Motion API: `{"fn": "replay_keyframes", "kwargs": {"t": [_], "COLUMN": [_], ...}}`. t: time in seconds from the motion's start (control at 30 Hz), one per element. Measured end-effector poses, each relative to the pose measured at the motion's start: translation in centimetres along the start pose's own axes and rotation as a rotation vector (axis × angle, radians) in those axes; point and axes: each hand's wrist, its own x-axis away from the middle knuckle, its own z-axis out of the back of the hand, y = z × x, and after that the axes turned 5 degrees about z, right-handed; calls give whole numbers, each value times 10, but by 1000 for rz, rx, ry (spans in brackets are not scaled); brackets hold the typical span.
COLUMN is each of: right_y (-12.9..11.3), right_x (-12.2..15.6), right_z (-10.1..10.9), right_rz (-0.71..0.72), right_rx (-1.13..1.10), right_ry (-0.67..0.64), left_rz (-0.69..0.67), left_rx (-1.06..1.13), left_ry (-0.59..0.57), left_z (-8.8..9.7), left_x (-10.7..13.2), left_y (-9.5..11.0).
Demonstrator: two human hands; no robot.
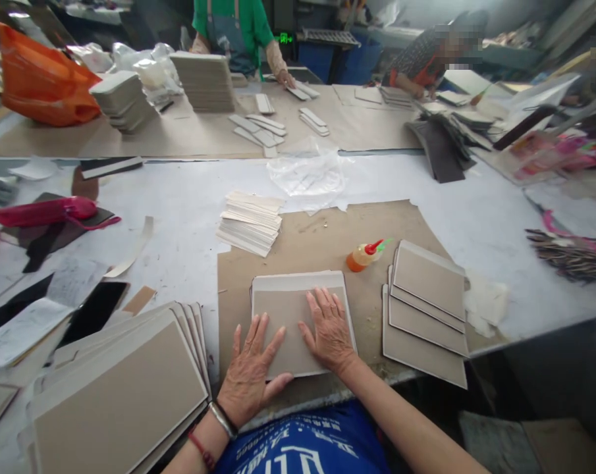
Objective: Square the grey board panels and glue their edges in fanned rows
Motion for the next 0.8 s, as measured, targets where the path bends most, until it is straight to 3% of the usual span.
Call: {"fn": "replay_keyframes", "kwargs": {"t": [0.07,0.13,0.2,0.3,0.47,0.7,0.8], "right_y": [4,8,11,12,10,21,22], "right_x": [5,13,21,30,32,40,41], "right_z": [6,11,12,10,6,1,1], "right_rz": [-154,-386,-575,-664,-678,-633,-646], "right_rx": [2,9,-30,-163,-309,-505,-572], "right_ry": [74,114,67,-29,-5,71,118], "left_rz": [137,365,602,802,817,560,674], "left_rx": [99,252,444,649,649,418,512], "left_ry": [83,150,107,-11,1,219,217], "left_z": [-6,-14,-18,-14,5,26,43], "left_x": [5,12,16,15,7,12,9], "left_y": [3,9,16,24,36,53,60]}}
